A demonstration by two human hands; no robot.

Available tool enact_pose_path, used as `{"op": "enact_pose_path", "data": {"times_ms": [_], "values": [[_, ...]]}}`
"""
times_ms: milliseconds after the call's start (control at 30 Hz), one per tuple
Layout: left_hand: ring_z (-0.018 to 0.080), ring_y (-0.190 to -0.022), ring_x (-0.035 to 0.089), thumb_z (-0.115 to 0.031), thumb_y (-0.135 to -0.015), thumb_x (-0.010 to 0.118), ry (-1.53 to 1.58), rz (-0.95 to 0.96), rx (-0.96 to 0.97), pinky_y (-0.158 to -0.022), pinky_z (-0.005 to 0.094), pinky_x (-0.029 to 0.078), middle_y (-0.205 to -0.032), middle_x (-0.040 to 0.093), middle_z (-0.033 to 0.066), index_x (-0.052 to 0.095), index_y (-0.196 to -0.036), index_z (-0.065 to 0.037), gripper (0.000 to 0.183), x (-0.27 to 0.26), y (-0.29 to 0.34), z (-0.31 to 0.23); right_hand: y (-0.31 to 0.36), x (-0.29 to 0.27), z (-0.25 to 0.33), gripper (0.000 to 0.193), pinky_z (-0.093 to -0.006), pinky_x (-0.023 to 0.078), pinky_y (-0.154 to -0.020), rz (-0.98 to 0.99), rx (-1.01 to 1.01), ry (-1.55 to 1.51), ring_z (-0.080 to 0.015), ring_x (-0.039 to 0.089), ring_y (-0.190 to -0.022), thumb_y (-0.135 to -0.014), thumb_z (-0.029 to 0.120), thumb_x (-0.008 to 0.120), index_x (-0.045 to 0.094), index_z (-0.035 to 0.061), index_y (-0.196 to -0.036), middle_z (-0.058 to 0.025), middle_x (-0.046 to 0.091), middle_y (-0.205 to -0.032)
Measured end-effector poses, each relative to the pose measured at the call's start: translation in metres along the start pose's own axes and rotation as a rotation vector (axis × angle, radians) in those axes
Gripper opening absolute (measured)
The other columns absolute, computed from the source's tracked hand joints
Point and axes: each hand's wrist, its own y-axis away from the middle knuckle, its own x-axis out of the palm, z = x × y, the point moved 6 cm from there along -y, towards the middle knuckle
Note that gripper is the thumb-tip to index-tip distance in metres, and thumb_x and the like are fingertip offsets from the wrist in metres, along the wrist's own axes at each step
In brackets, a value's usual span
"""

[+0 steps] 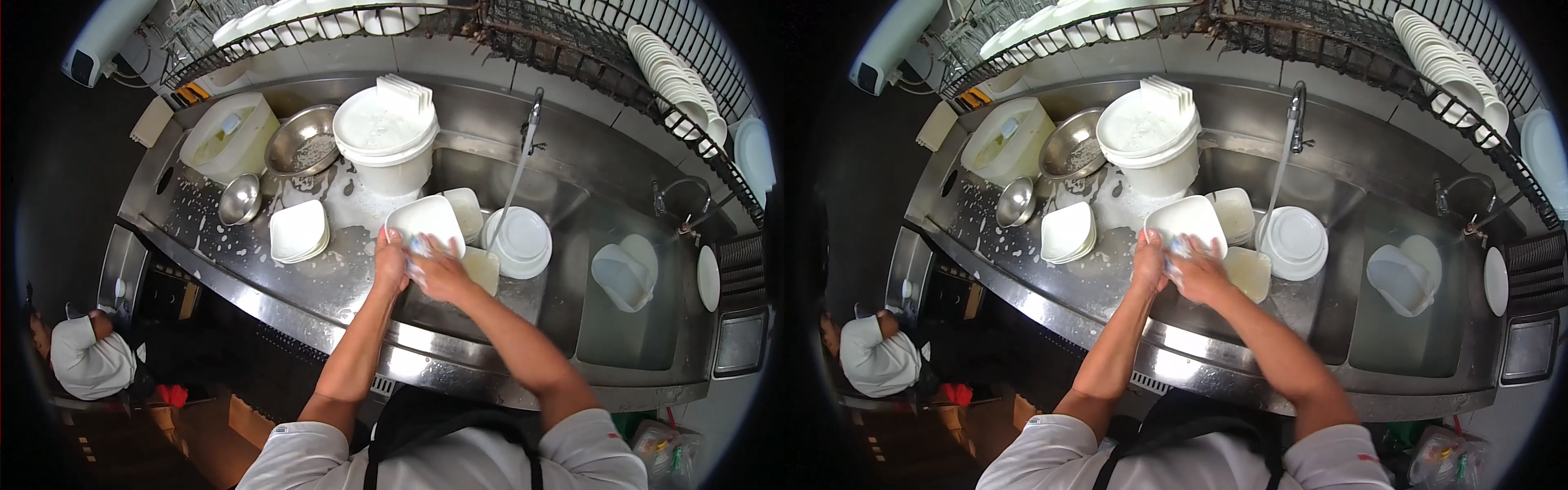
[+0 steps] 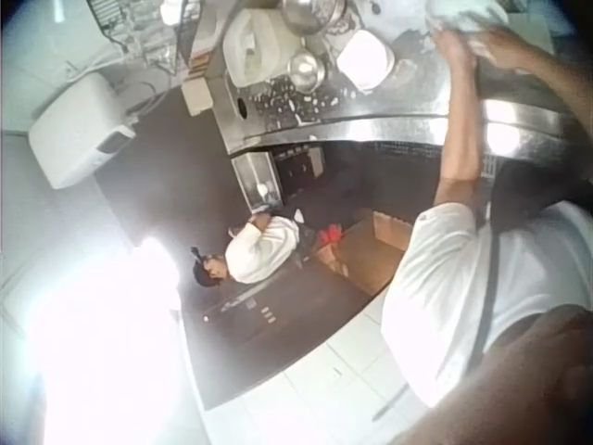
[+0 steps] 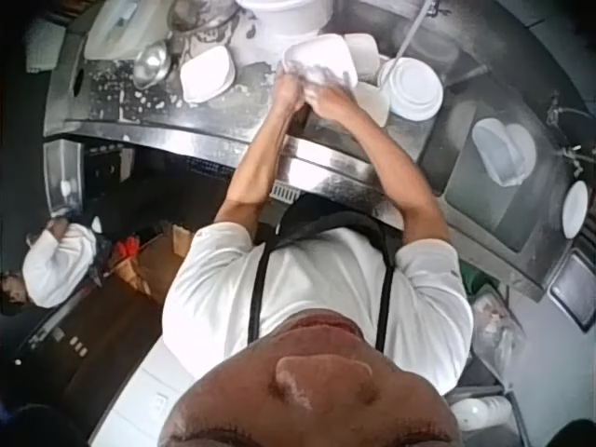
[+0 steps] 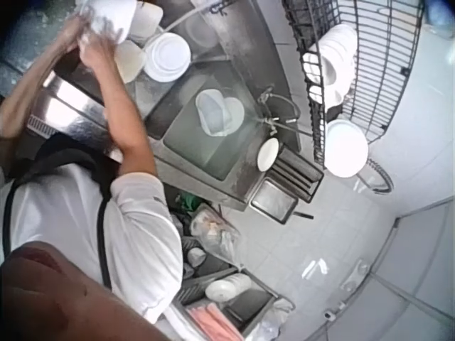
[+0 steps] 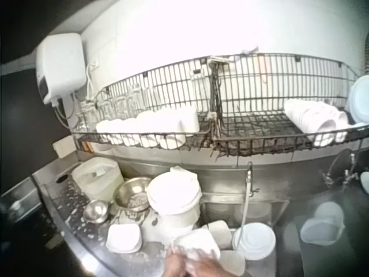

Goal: Washing dishes and placing them on a drying rack in a commercial kitchen sink area.

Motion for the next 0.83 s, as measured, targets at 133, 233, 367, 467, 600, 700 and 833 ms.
{"op": "enact_pose_path", "data": {"times_ms": [133, 233, 367, 467, 600, 700, 833], "values": [[0.0237, -0.104, 0.064, -0.022, -0.108, 0.045, -0.089, 0.009, -0.072, -0.087, 0.0408, 0.056, -0.121, 0.062, 0.0128, 0.045, -0.138, -0.006, 0.035, -0.016, 0.013, -0.012, 0.020, -0.056, -0.007, 0.044, -0.0558, 0.025, -0.117, -0.198, -0.281, 0.263, -0.0354, 0.038, -0.142, -0.092, 0.027, 0.062, 0.064, 0.0170, -0.134, -0.0189, 0.046, -0.149], [0.0231, -0.096, 0.067, -0.021, -0.103, 0.056, -0.214, 0.161, -0.150, -0.083, 0.0394, 0.057, -0.116, 0.065, 0.0118, 0.049, -0.135, -0.002, 0.038, -0.005, 0.021, -0.007, -0.004, -0.096, -0.018, 0.044, -0.0424, 0.037, -0.112, -0.361, -0.328, -0.402, -0.0286, 0.047, -0.135, -0.094, 0.030, 0.062, 0.064, 0.0107, -0.133, -0.0157, 0.052, -0.144], [0.0217, -0.095, 0.068, -0.018, -0.095, 0.069, -0.198, 0.202, -0.028, -0.078, 0.0337, 0.057, -0.109, 0.068, 0.0086, 0.058, -0.126, 0.001, 0.038, 0.029, 0.032, 0.005, -0.020, -0.077, -0.013, 0.054, -0.0373, 0.038, -0.111, -0.295, -0.030, -1.473, -0.0198, 0.049, -0.132, -0.101, 0.034, 0.054, 0.050, 0.0008, -0.143, -0.0120, 0.054, -0.142], [0.0208, -0.094, 0.068, -0.024, -0.097, 0.067, -0.049, 0.052, 0.037, -0.081, 0.0362, 0.056, -0.111, 0.070, 0.0116, 0.059, -0.122, 0.004, 0.038, 0.024, 0.028, -0.007, 0.014, -0.049, 0.024, 0.048, -0.0358, 0.037, -0.111, -0.500, -0.074, -1.733, -0.0227, 0.047, -0.134, -0.101, 0.026, 0.051, 0.052, 0.0006, -0.142, -0.0131, 0.048, -0.146], [0.0170, -0.091, 0.067, -0.011, -0.095, 0.066, -0.205, 0.172, 0.027, -0.079, 0.0325, 0.056, -0.110, 0.069, 0.0090, 0.060, -0.122, 0.001, 0.030, 0.014, 0.047, -0.033, 0.025, -0.091, 0.050, 0.054, -0.0368, 0.040, -0.108, -0.464, -0.458, -0.752, -0.0250, 0.053, -0.129, -0.089, 0.027, 0.066, 0.059, -0.0001, -0.135, -0.0141, 0.056, -0.138], [0.0124, -0.087, 0.066, -0.010, -0.091, 0.069, -0.117, 0.269, 0.000, -0.078, 0.0280, 0.055, -0.107, 0.070, 0.0068, 0.063, -0.118, -0.002, 0.029, 0.030, 0.065, -0.029, -0.012, -0.084, 0.035, 0.061, -0.0370, 0.040, -0.108, -0.262, -0.140, -1.300, -0.0283, 0.057, -0.124, -0.089, 0.031, 0.067, 0.054, 0.0031, -0.141, -0.0158, 0.061, -0.132], [0.0171, -0.092, 0.066, -0.019, -0.092, 0.071, -0.410, -0.199, 0.310, -0.081, 0.0342, 0.054, -0.109, 0.071, 0.0114, 0.062, -0.123, -0.003, 0.037, -0.012, 0.029, -0.062, 0.004, -0.044, 0.071, 0.094, -0.0349, 0.018, -0.121, -0.411, -0.308, -1.630, -0.0238, 0.032, -0.146, -0.089, 0.066, 0.059, 0.025, 0.0109, -0.158, -0.0123, 0.037, -0.156]]}}
